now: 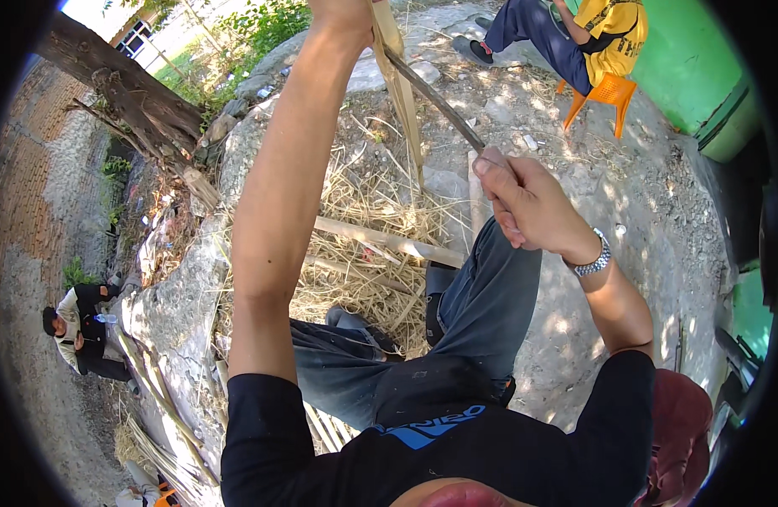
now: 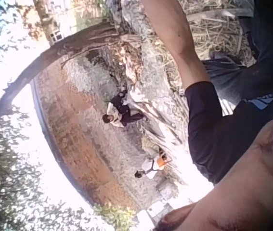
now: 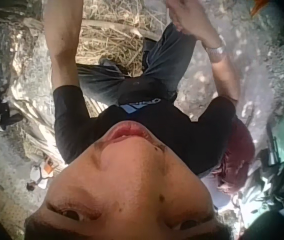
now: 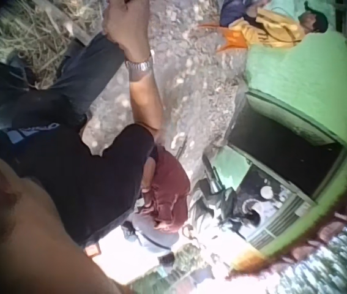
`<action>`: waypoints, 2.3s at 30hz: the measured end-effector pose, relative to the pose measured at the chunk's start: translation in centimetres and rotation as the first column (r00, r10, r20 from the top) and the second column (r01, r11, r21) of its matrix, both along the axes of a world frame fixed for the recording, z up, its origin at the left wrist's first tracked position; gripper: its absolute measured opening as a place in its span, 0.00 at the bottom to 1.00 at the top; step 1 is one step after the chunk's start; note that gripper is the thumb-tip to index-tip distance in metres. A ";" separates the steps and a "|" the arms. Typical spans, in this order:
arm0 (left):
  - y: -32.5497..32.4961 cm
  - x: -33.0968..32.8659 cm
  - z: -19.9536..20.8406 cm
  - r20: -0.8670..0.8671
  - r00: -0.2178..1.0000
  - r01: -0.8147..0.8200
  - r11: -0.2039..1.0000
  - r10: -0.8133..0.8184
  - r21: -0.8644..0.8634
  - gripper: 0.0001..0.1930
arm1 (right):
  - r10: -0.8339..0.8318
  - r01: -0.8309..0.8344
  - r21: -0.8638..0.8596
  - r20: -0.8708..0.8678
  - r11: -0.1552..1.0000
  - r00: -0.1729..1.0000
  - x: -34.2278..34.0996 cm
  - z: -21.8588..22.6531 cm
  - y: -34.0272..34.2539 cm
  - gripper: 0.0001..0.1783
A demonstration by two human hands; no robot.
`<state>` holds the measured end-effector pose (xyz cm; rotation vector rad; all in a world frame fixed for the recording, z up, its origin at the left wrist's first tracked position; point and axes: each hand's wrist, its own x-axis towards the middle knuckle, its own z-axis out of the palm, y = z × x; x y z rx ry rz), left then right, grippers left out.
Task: The person splits bamboo stalks lengthwise into strips using a machete and their hands, then shaves and trims the bamboo strips with the machete.
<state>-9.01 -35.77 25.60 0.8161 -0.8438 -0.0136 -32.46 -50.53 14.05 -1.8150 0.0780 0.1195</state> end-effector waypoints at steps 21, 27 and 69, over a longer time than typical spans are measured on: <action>13.8 -9.4 -9.7 0.010 0.871 0.488 0.865 -0.490 -0.116 0.53 | -0.024 0.025 0.313 -0.007 0.950 1.000 -0.1 -4.1 0.6 0.24; 13.4 -8.9 -11.1 -0.034 0.884 0.449 0.868 -0.466 -0.212 0.50 | 0.046 -0.046 0.258 0.006 0.965 0.999 0.9 -4.6 1.8 0.24; 17.4 -21.5 -28.8 -0.559 0.640 0.342 0.846 -0.528 -0.408 0.43 | -0.044 -0.038 0.400 0.195 0.916 0.980 4.1 -9.8 0.4 0.32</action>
